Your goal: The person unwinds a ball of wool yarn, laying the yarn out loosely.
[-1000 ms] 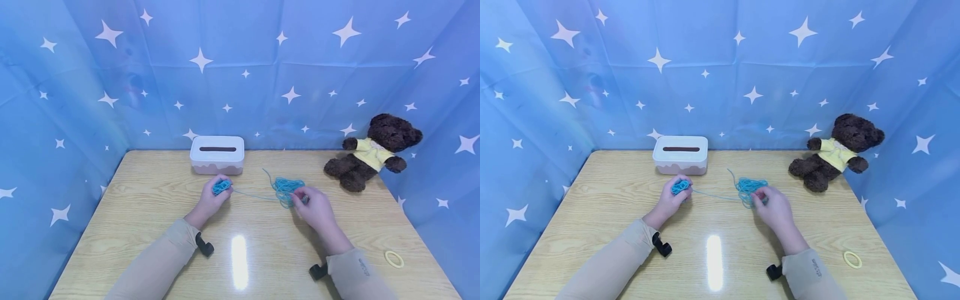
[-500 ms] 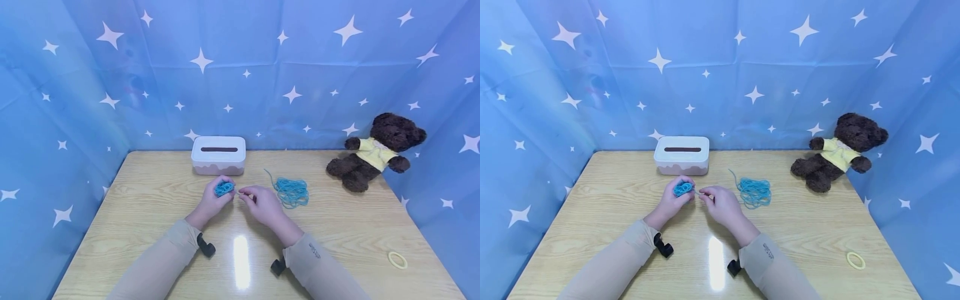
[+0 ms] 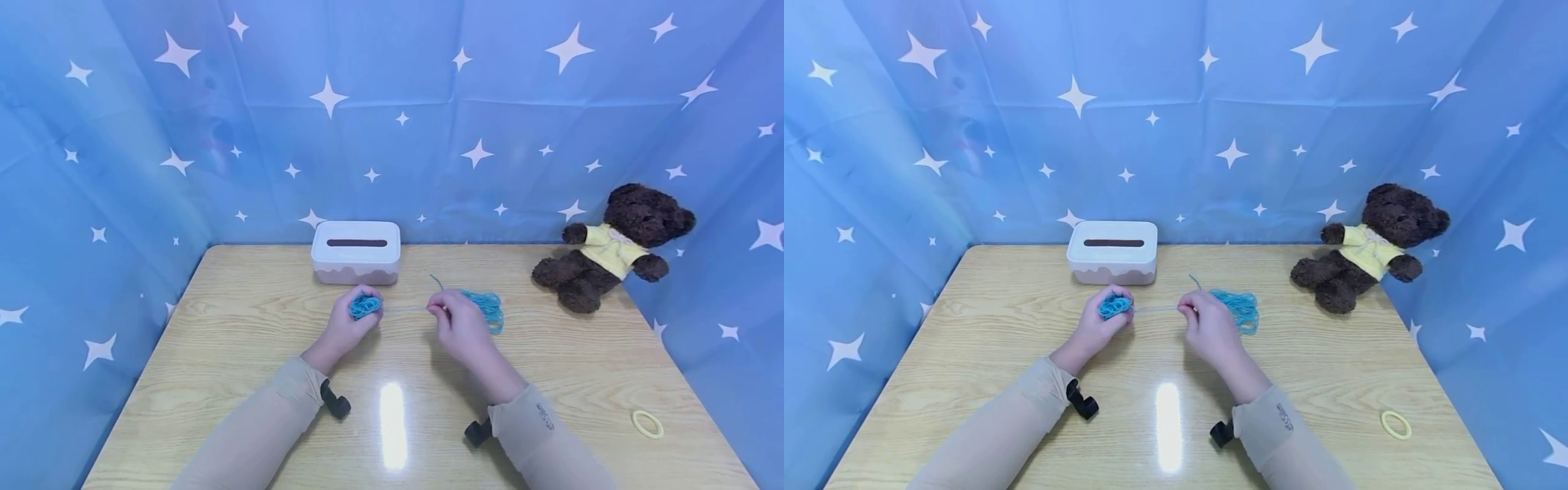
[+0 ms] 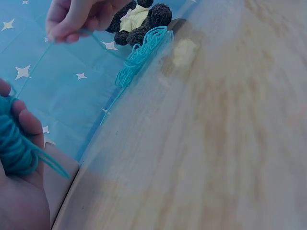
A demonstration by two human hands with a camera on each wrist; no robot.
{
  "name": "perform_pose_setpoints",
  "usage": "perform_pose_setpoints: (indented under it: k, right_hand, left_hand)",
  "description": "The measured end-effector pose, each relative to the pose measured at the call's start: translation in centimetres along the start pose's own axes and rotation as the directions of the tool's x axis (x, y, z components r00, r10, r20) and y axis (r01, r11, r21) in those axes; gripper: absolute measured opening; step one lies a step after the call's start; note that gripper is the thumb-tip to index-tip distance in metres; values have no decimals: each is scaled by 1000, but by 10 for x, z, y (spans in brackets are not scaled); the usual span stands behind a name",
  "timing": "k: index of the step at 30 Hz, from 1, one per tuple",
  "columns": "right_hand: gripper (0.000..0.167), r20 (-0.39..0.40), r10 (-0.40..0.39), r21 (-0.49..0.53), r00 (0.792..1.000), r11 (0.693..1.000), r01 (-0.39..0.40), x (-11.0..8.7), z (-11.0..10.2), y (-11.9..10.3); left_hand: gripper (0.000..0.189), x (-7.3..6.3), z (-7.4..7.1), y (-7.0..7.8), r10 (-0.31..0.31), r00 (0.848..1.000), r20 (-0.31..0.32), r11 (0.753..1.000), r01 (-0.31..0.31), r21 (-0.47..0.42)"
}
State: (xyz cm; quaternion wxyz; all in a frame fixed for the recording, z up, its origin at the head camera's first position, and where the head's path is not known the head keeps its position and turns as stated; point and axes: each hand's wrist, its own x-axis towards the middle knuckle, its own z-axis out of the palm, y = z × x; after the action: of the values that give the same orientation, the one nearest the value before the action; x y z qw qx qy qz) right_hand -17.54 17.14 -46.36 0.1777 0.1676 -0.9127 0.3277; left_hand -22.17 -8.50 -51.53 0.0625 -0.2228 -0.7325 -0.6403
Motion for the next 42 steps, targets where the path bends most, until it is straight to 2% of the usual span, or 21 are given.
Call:
perform_pose_setpoints:
  k: [8, 13, 18, 23, 28, 37, 42]
  right_hand:
    - [6, -46, 90, -52, 995, 994, -92, -14, -27, 25]
    - [6, -47, 142, -71, 989, 987, -145, -24, -39, 43]
    - [6, -71, 139, -90, 988, 985, -145, -29, -46, 57]
    - [3, -86, 146, -131, 986, 979, -156, -34, -52, 67]
    - [6, -65, 192, -145, 979, 969, -199, -38, -59, 75]
    - [8, -42, 275, -183, 961, 943, -278, -44, -70, 96]
    - [11, 39, 339, -217, 940, 921, -323, -49, -72, 106]
  left_hand:
    - [22, -1, 0, 3, -16, 1000, -19, 1000, 16, 6]
    - [17, -1, 1, 4, 7, 1000, -21, 1000, -7, -4]
    - [13, -2, 1, 5, 39, 999, -12, 999, -39, -17]
    - [10, -2, 1, 6, 41, 999, -1, 999, -41, -27]
    - [10, -2, 1, 5, 48, 999, -14, 999, -48, -24]
    - [5, 0, -4, 7, 47, 994, -101, 995, -55, -79]
    - [3, 0, -7, 7, 40, 991, -129, 995, -51, -84]
